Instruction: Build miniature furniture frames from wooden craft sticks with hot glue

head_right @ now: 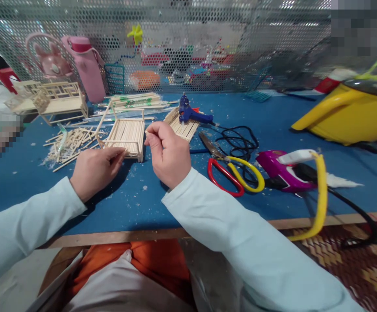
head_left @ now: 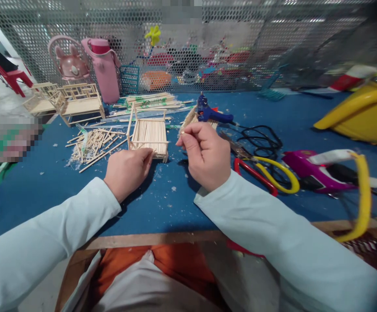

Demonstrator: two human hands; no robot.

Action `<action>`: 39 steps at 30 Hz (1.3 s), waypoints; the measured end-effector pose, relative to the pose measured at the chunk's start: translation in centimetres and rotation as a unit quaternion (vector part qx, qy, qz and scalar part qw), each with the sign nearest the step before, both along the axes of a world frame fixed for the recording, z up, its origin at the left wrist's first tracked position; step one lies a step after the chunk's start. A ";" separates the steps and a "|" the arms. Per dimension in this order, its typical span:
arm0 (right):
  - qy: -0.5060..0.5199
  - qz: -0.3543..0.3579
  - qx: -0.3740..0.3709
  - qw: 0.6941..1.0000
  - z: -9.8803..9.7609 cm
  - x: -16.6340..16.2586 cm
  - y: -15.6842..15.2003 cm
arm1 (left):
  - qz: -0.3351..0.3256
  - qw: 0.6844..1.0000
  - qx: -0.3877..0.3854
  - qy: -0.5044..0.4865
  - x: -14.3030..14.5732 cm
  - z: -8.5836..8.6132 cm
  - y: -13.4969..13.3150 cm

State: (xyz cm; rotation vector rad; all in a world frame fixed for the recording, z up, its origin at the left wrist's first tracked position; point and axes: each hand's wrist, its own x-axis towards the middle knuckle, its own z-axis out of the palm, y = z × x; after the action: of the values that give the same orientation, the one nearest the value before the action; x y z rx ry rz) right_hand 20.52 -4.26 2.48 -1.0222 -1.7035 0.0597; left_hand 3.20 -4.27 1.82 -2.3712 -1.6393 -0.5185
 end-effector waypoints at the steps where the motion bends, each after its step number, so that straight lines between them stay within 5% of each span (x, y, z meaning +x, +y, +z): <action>1: -0.007 0.009 -0.003 1.000 0.0 0.0 0.0 | 0.006 1.000 -0.001 0.001 0.0 0.0 0.0; 5: -0.025 0.036 -0.028 0.999 -0.3 -0.1 0.2 | 0.017 1.000 -0.007 0.002 0.1 0.0 0.1; 9: 0.078 0.059 -0.067 0.993 -0.3 0.2 0.8 | 0.010 1.000 0.004 0.001 -0.1 -0.2 0.1; 14: 0.118 0.054 -0.094 0.987 -0.2 0.6 1.5 | -0.055 0.998 0.023 -0.025 -0.5 -0.4 -0.5; 21: 0.176 0.085 -0.165 0.967 0.1 0.6 1.7 | -0.063 0.990 -0.125 0.037 -0.2 0.1 -1.6; 29: 0.176 0.129 -0.215 0.952 0.2 0.4 1.5 | -0.058 0.984 -0.159 -0.050 -0.6 0.4 -1.1; 34: 0.137 0.122 -0.223 0.957 0.4 0.5 1.5 | -0.057 0.985 -0.073 -0.147 -1.6 0.8 -1.5; 39: 0.027 0.100 -0.164 0.981 0.8 0.9 1.2 | -0.056 0.935 0.166 -0.307 -3.0 1.9 -1.3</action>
State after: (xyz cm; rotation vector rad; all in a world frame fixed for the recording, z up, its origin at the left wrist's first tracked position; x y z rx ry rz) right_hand 21.44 -3.09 3.31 -1.0714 -1.7778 0.5087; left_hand 0.18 -5.60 3.68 -2.1658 -1.4564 -1.5508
